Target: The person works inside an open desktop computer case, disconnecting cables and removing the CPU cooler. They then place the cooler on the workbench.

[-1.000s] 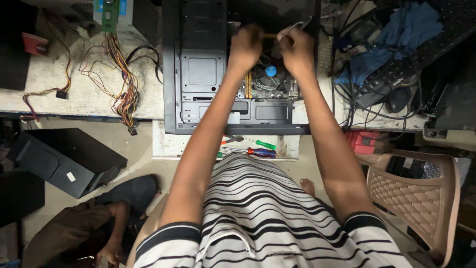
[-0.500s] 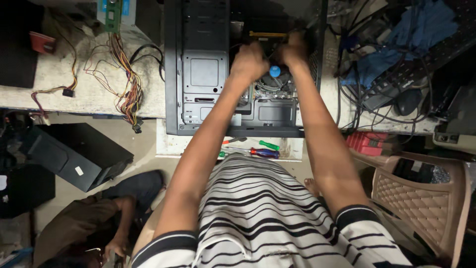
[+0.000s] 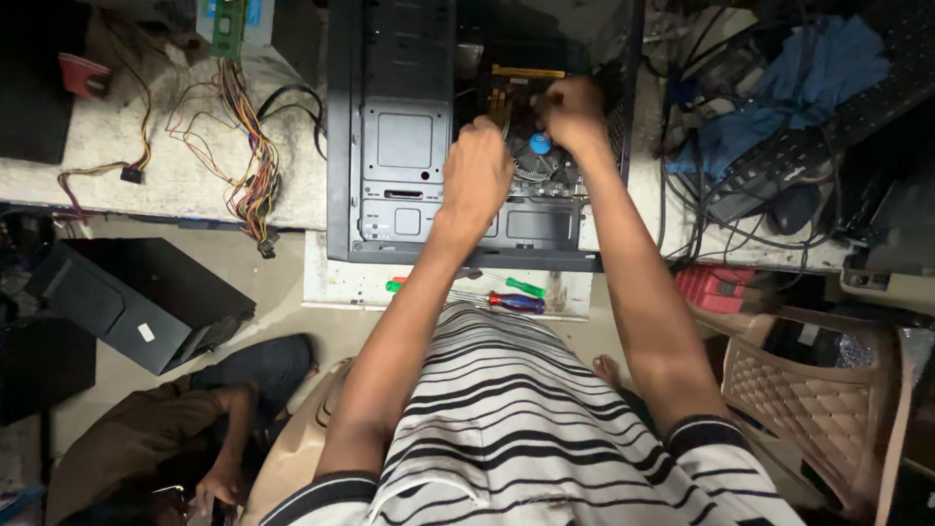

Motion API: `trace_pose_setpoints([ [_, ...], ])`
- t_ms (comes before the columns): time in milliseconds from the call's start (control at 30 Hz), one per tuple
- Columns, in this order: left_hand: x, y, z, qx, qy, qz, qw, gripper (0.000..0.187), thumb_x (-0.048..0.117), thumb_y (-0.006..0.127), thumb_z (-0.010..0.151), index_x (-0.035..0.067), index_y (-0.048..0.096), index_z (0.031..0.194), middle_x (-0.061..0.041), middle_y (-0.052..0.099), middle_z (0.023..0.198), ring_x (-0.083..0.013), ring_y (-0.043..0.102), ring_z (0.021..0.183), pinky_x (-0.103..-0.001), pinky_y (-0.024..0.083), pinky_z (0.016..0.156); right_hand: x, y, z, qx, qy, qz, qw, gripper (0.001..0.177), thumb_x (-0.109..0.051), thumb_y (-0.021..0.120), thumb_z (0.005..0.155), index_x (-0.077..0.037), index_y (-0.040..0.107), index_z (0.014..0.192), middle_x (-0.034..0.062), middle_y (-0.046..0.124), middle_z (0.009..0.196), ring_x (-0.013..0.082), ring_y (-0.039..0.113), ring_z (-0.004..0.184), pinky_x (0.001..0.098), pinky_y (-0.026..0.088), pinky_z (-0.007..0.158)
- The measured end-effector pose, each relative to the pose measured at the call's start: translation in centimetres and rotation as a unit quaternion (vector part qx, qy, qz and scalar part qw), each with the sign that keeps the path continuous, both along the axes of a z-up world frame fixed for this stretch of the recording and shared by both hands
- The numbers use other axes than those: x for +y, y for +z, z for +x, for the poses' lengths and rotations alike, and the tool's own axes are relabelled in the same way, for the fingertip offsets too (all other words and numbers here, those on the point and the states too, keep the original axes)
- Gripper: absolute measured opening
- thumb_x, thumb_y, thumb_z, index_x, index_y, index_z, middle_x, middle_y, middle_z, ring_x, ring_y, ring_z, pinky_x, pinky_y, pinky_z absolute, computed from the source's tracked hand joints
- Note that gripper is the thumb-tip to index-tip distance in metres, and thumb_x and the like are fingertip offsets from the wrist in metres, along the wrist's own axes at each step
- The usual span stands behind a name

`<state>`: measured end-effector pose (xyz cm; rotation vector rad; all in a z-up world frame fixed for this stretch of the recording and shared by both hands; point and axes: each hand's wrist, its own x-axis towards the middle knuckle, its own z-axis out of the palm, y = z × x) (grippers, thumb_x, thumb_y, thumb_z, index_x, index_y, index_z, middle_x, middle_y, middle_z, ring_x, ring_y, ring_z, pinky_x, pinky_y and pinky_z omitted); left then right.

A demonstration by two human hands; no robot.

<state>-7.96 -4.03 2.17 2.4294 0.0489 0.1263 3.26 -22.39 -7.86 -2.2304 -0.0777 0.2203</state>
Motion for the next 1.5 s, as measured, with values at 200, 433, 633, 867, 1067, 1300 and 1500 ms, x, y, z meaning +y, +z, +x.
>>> trace_pose_setpoints([
  [200,-0.9,0.9,-1.9,0.005,-0.033,0.004,0.999,0.036,-0.001,0.071,0.078,-0.003,0.05,0.107,-0.029,0.063,0.105,-0.0485,0.069,0.086,-0.054,0.057,0.067,3.6,4.3,-2.2,0.213,-0.002,0.146,0.966,0.036,-0.037,0.073,0.099,-0.001,0.076,0.095,0.0055,0.07,0.071,0.0089,0.059,0.049,0.0244,0.043,0.042],
  [433,-0.8,0.9,-2.5,0.018,-0.099,0.079,0.992,0.048,0.005,0.079,0.068,0.0,0.05,0.106,-0.024,0.063,0.105,-0.0436,0.069,0.094,-0.049,0.059,0.073,3.3,8.4,-3.9,0.188,-0.015,0.477,0.858,0.026,-0.01,0.053,0.092,0.002,0.07,0.108,0.0145,0.078,0.096,0.0143,0.062,0.061,0.0268,0.05,0.053],
  [633,-0.3,-1.3,-2.2,0.052,-0.111,0.019,0.992,0.042,-0.001,0.075,0.075,-0.002,0.057,0.113,-0.027,0.065,0.109,-0.0468,0.069,0.095,-0.051,0.058,0.078,-0.6,10.9,-10.6,0.037,0.051,0.365,0.929,0.022,-0.003,0.049,0.103,0.006,0.068,0.11,0.0165,0.074,0.103,0.0216,0.072,0.091,0.0346,0.06,0.082],
  [867,-0.2,-7.5,2.0,0.034,-0.083,0.026,0.996,0.023,0.002,0.069,0.078,-0.001,0.063,0.1,-0.029,0.067,0.107,-0.0479,0.068,0.1,-0.053,0.056,0.09,-1.2,14.5,-19.3,-0.198,0.163,0.041,0.966,0.034,0.006,0.051,0.09,0.001,0.066,0.12,0.0183,0.069,0.129,0.0348,0.069,0.118,0.0437,0.055,0.103],
  [1067,-1.2,-12.7,10.6,0.002,-0.045,-0.038,0.998,0.03,0.004,0.067,0.077,-0.005,0.064,0.105,-0.033,0.068,0.094,-0.053,0.066,0.092,-0.056,0.054,0.082,0.8,15.6,-21.0,-0.203,0.125,-0.123,0.963,0.031,0.0,0.065,0.086,-0.005,0.069,0.117,0.0116,0.071,0.128,0.0321,0.07,0.107,0.0429,0.055,0.091],
  [1300,-3.4,-18.6,15.0,0.083,-0.121,0.077,0.986,0.022,0.018,0.054,0.099,0.008,0.074,0.097,-0.024,0.071,0.102,-0.0443,0.07,0.1,-0.053,0.057,0.083,0.5,15.2,-20.7,-0.224,0.124,-0.126,0.958,0.031,-0.001,0.065,0.083,-0.005,0.068,0.114,0.0091,0.072,0.123,0.0294,0.071,0.107,0.0419,0.056,0.091],
  [1500,-3.4,-20.9,16.0,0.01,-0.161,0.12,0.98,0.021,0.018,0.055,0.096,0.008,0.073,0.094,-0.023,0.071,0.1,-0.0423,0.071,0.09,-0.05,0.058,0.075,0.4,14.7,-20.5,-0.211,0.113,-0.123,0.963,0.024,-0.004,0.069,0.086,-0.005,0.068,0.11,0.0077,0.072,0.123,0.0284,0.071,0.1,0.0416,0.056,0.086],
])
